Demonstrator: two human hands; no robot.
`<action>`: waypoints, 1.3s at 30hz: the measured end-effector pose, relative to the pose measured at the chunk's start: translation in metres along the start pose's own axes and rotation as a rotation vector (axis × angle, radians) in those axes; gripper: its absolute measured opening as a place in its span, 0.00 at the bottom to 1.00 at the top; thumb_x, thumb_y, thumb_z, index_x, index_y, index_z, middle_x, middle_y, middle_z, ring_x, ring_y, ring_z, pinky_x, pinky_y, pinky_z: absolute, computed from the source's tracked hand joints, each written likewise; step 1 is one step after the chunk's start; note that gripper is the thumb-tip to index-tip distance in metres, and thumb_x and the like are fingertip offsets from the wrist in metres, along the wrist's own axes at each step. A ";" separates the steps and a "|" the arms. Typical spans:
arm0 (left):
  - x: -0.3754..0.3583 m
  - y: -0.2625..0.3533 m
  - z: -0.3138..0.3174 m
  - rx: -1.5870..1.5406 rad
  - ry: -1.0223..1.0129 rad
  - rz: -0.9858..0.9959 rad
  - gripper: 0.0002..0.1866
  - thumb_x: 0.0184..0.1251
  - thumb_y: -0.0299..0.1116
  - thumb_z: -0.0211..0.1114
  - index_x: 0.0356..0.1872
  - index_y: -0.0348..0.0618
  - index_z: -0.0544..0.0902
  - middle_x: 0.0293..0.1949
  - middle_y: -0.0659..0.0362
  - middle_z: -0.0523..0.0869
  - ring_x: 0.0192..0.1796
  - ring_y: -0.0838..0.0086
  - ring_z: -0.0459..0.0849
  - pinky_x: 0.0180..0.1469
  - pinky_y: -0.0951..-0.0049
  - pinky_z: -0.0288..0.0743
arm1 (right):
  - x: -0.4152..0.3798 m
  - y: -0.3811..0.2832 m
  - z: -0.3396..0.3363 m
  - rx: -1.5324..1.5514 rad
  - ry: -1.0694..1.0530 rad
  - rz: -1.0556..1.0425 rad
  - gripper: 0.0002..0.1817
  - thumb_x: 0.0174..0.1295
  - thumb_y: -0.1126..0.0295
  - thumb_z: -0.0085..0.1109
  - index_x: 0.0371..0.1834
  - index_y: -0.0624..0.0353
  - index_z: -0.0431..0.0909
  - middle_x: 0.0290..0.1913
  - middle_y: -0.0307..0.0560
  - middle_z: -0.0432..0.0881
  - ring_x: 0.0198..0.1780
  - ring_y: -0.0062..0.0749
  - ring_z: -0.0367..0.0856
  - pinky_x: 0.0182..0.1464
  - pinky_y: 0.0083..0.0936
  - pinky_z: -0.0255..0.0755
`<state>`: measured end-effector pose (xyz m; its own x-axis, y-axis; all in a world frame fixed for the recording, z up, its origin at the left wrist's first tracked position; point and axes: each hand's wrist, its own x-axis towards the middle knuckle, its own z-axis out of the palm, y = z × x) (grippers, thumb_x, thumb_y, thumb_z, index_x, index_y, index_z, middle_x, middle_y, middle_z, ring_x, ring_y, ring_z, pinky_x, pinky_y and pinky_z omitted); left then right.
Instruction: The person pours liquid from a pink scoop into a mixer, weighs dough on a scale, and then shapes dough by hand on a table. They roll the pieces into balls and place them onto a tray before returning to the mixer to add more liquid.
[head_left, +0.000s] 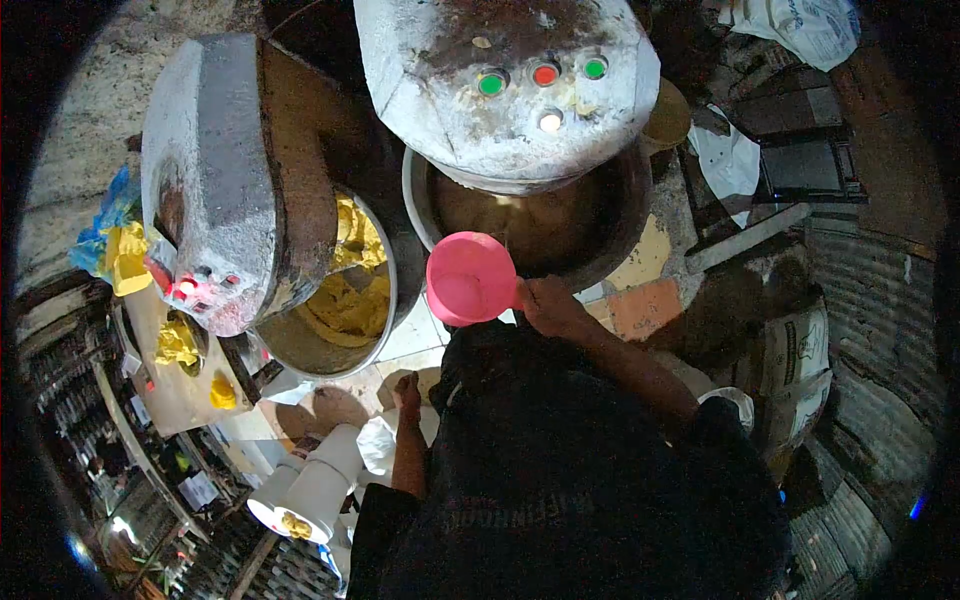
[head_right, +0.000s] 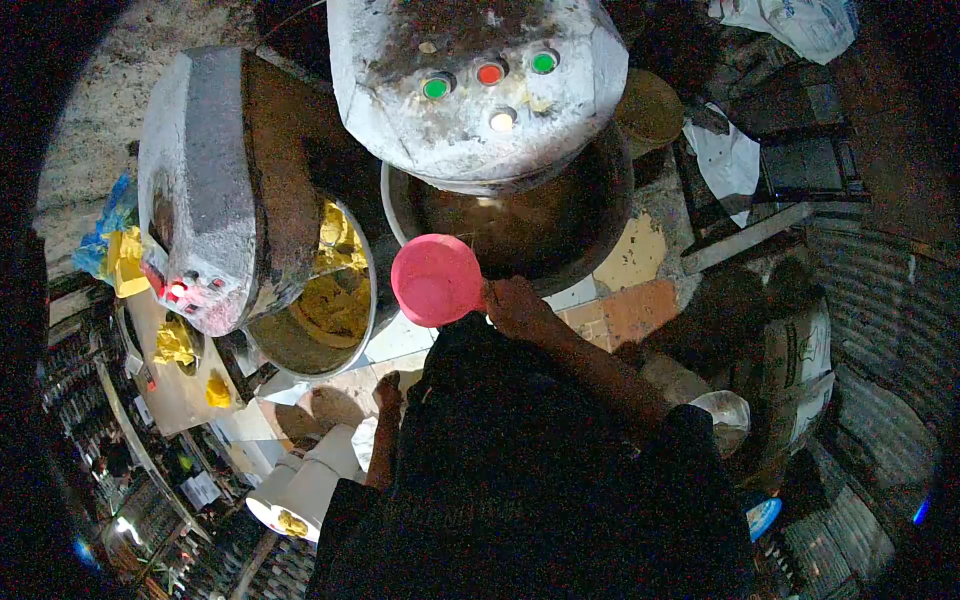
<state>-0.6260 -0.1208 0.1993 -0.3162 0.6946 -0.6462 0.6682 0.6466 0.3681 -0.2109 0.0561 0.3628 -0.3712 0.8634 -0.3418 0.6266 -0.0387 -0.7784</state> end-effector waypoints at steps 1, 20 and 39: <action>0.000 -0.003 0.002 0.000 0.000 0.001 0.19 0.65 0.45 0.62 0.46 0.38 0.83 0.45 0.49 0.85 0.47 0.62 0.82 0.50 0.65 0.72 | -0.001 -0.001 -0.002 0.020 0.008 0.002 0.30 0.74 0.53 0.27 0.36 0.64 0.78 0.27 0.60 0.80 0.33 0.60 0.80 0.44 0.48 0.72; -0.011 -0.009 0.005 -0.179 0.010 0.173 0.19 0.59 0.47 0.69 0.33 0.36 0.85 0.30 0.56 0.85 0.33 0.73 0.78 0.39 0.69 0.71 | 0.003 -0.005 0.000 0.040 0.041 -0.036 0.26 0.74 0.59 0.30 0.35 0.65 0.78 0.27 0.61 0.80 0.31 0.59 0.81 0.41 0.51 0.73; 0.008 -0.026 0.013 -0.347 -0.125 -0.092 0.14 0.67 0.38 0.61 0.43 0.40 0.87 0.41 0.51 0.88 0.46 0.71 0.84 0.53 0.70 0.74 | 0.003 -0.021 -0.021 0.084 -0.097 0.046 0.18 0.71 0.61 0.37 0.47 0.59 0.77 0.34 0.68 0.81 0.36 0.60 0.81 0.44 0.56 0.75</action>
